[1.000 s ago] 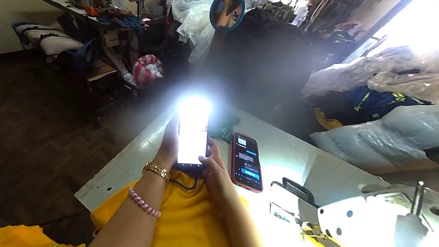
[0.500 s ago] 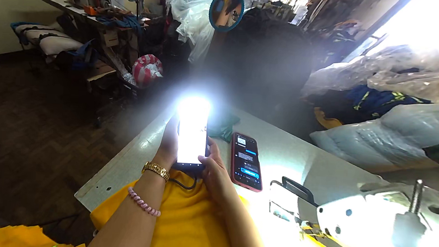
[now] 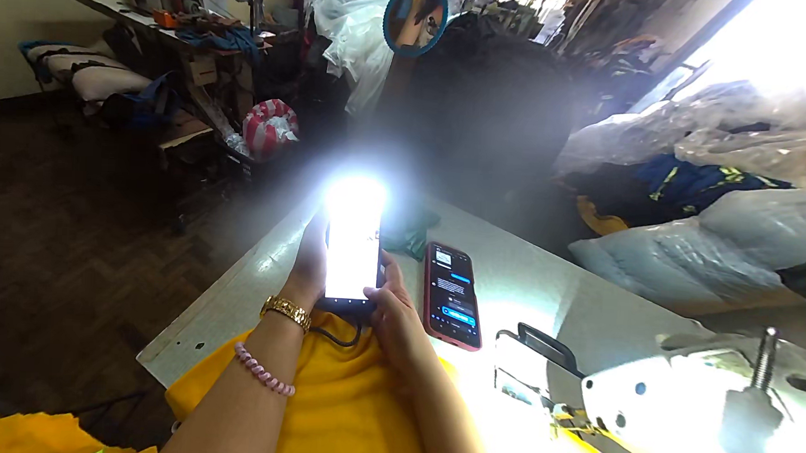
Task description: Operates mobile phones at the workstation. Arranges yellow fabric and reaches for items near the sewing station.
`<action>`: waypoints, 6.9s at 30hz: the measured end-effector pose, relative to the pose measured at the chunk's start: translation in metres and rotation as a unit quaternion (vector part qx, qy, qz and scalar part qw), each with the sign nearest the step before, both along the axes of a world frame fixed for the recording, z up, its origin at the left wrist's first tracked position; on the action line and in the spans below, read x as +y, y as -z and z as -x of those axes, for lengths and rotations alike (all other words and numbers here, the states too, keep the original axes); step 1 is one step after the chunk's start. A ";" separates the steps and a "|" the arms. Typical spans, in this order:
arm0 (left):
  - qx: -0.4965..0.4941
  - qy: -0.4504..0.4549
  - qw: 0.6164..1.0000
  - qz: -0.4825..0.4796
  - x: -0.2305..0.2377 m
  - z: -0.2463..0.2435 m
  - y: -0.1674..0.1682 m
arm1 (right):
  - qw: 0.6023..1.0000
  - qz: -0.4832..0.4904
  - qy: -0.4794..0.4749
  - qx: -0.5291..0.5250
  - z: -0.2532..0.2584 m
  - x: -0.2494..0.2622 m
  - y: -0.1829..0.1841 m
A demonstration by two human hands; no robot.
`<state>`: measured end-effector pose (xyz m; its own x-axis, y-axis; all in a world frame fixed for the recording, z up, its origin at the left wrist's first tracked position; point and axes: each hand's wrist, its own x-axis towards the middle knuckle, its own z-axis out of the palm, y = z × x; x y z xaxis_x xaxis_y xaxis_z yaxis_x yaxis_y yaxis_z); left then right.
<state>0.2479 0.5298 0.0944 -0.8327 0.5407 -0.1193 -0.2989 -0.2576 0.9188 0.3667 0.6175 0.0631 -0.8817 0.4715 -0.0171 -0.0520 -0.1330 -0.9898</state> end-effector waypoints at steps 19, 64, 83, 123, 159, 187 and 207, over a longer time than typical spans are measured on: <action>0.007 -0.007 1.000 0.011 -0.002 -0.002 0.002 | 1.000 0.008 -0.005 -0.005 0.000 0.001 -0.001; -0.007 -0.008 0.999 0.033 -0.003 0.003 0.018 | 1.000 -0.006 -0.004 -0.013 0.001 -0.001 -0.001; -0.004 -0.016 0.999 0.040 -0.003 0.001 0.015 | 1.000 0.004 0.007 0.000 0.001 0.001 0.001; -0.007 -0.005 1.000 0.022 -0.004 0.002 0.014 | 1.000 0.016 0.000 -0.003 0.001 0.001 -0.001; -0.008 -0.010 1.000 0.019 0.000 0.005 0.015 | 0.996 -0.091 0.022 -0.014 0.003 0.001 -0.001; 0.022 0.035 0.999 0.017 0.000 -0.004 0.013 | 0.793 -0.557 0.242 -0.058 0.005 0.018 -0.042; -0.009 -0.003 1.000 0.023 -0.002 0.000 0.016 | 0.998 -0.016 0.025 -0.046 -0.015 0.001 -0.012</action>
<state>0.2482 0.5280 0.0780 -0.8333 0.5297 -0.1585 -0.3133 -0.2163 0.9247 0.3814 0.6182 0.0749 -0.8521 0.5170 -0.0814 0.0342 -0.1002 -0.9944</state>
